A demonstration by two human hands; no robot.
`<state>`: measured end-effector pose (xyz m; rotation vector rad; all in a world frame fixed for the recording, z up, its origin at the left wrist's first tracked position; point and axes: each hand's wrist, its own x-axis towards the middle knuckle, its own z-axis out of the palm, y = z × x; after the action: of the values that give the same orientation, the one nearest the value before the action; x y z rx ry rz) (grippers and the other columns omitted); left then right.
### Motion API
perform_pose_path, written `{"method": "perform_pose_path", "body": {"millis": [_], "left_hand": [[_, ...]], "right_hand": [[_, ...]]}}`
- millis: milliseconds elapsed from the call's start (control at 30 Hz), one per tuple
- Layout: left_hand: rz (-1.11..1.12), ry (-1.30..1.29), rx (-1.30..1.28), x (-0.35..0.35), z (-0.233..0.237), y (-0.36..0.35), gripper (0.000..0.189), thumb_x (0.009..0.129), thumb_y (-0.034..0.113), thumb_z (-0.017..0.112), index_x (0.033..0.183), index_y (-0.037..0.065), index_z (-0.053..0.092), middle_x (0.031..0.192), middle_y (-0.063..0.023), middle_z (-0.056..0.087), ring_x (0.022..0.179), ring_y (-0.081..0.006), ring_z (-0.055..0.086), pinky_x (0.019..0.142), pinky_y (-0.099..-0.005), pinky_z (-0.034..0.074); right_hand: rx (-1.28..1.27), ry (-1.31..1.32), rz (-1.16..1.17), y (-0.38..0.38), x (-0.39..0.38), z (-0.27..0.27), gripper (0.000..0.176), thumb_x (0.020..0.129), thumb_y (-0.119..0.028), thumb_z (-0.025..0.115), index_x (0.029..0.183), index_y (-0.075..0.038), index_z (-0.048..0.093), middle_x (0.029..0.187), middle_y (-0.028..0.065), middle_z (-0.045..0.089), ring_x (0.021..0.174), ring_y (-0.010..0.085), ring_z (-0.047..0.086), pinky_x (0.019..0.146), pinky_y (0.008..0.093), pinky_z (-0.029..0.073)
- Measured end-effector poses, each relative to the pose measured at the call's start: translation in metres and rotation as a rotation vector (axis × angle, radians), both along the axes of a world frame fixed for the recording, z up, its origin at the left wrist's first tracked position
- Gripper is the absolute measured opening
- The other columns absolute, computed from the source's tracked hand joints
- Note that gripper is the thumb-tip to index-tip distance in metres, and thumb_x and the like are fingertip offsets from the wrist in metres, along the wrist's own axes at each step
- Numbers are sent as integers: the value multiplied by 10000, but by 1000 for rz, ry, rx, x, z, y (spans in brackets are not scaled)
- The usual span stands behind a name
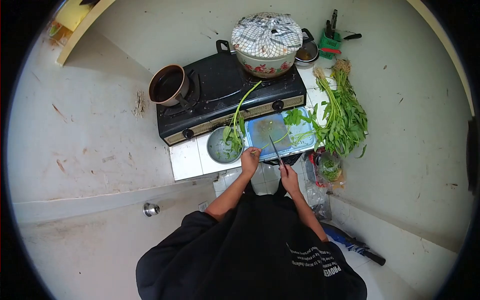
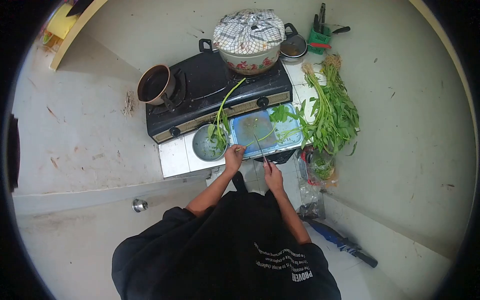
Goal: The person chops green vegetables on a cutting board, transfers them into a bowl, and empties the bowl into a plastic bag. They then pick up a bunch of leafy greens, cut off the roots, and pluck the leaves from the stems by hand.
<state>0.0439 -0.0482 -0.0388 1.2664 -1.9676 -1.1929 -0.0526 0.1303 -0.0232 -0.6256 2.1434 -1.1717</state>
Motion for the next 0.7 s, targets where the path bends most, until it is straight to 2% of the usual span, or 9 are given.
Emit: {"method": "perform_pose_path", "body": {"millis": [67,167,267,300,400,500,667,700], "left_hand": [[21,-16,-46,-4,0,1,218,860,210,736,928,5,710,713,-126,679,611,-178,604,600,-326,480],[30,36,-5,-24,16,-2,237,877,232,718,951,7,718,755,-135,677,625,-178,607,611,-324,484],[-4,78,-100,-57,34,-2,232,884,235,708,946,12,720,806,-143,666,634,-196,604,628,-326,490],[-94,66,-135,-66,38,-3,237,889,225,696,944,-6,709,849,-167,638,624,-243,618,627,-365,505],[-181,10,-112,-91,35,0,196,867,190,704,959,18,703,823,-146,633,715,-270,630,674,-380,502],[-272,-243,-258,-99,24,5,156,858,197,689,937,62,688,883,-132,631,873,-298,620,756,-427,488],[-344,-415,-487,-103,14,16,163,875,208,652,912,49,646,912,-148,628,910,-342,614,768,-452,490],[-354,-455,-517,-105,14,16,171,882,215,642,914,47,639,931,-151,629,917,-344,614,771,-453,491]], "right_hand": [[-26,-12,-16,3,0,9,361,995,-358,511,1026,-13,616,770,181,646,731,337,654,674,417,488],[-153,-73,-89,14,-1,23,325,1016,-313,509,978,-11,623,678,17,531,624,98,507,578,271,421],[-217,-149,-154,28,-5,18,312,1019,-312,504,960,-25,610,662,-14,493,593,65,466,539,239,383],[-220,-144,-169,33,-7,16,313,1020,-315,503,961,-26,609,661,-17,491,590,59,461,535,234,379],[-229,-125,-206,45,-13,9,320,1020,-325,503,961,-27,607,660,-22,486,585,52,453,528,228,372],[-229,-98,-230,52,-19,9,332,1019,-330,506,949,-22,608,660,-19,488,587,64,459,536,240,378],[-205,-48,-237,67,-36,17,350,1018,-336,508,943,-11,612,672,-4,509,605,84,477,557,258,388],[-203,-48,-234,70,-39,11,341,1015,-329,509,951,-9,609,675,21,525,617,114,500,574,284,407]]}}
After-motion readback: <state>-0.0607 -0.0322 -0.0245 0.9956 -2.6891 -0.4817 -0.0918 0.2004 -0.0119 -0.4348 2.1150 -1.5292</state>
